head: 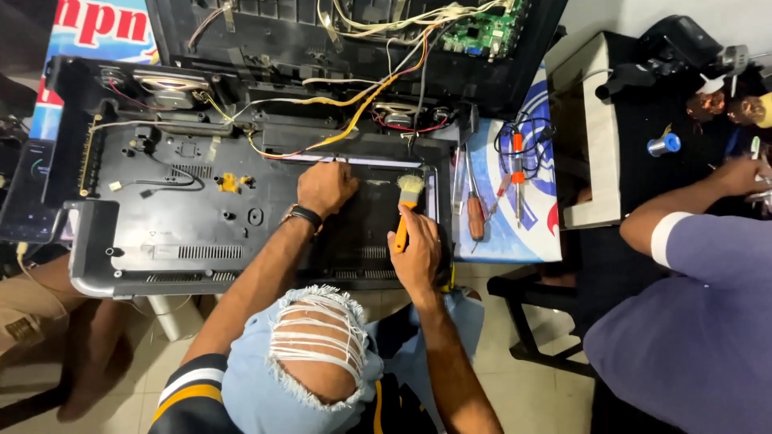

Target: Cleaning the interior casing and components of a disassembled television using a small brush to remove dust.

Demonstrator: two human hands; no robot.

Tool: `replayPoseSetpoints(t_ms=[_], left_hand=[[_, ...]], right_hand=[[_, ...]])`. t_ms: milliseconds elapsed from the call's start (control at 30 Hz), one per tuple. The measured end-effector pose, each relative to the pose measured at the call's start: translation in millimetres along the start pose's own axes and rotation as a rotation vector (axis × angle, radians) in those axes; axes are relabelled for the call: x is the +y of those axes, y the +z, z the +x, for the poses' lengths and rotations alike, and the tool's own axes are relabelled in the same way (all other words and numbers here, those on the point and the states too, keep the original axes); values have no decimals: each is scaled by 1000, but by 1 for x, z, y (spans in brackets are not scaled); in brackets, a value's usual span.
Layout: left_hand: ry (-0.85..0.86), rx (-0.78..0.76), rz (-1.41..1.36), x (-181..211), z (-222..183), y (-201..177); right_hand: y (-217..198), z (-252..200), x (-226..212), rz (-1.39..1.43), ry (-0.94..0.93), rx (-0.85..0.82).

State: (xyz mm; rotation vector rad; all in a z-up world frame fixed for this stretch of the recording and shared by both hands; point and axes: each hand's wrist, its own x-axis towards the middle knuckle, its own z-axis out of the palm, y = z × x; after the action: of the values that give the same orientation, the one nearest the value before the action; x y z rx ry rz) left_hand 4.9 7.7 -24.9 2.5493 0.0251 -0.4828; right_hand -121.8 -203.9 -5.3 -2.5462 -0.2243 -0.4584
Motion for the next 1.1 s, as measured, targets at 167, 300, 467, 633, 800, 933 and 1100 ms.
replayPoseSetpoints(t_ms=[167,300,467,633,800,933,1100], left_hand=[[7,-5,11,-6,2,5],[29,-16,-16,-6,-2,0],[-29,69,50,9,1,6],[-24,78,22,5,8,6],[-49,63,-5,-1,12,17],[-31,65,13,5,4,9],[-41,53,41,3,5,11]], right_hand=[[-3,-2,-2,11,-6,1],[-2,-2,0,32,5,-2],[-2,-1,-1,23,-5,-4],[-1,1,-2,31,0,8],[-2,-3,3,17,-15,11],[1,-2,6,38,-15,22],[1,-3,6,38,-22,23]])
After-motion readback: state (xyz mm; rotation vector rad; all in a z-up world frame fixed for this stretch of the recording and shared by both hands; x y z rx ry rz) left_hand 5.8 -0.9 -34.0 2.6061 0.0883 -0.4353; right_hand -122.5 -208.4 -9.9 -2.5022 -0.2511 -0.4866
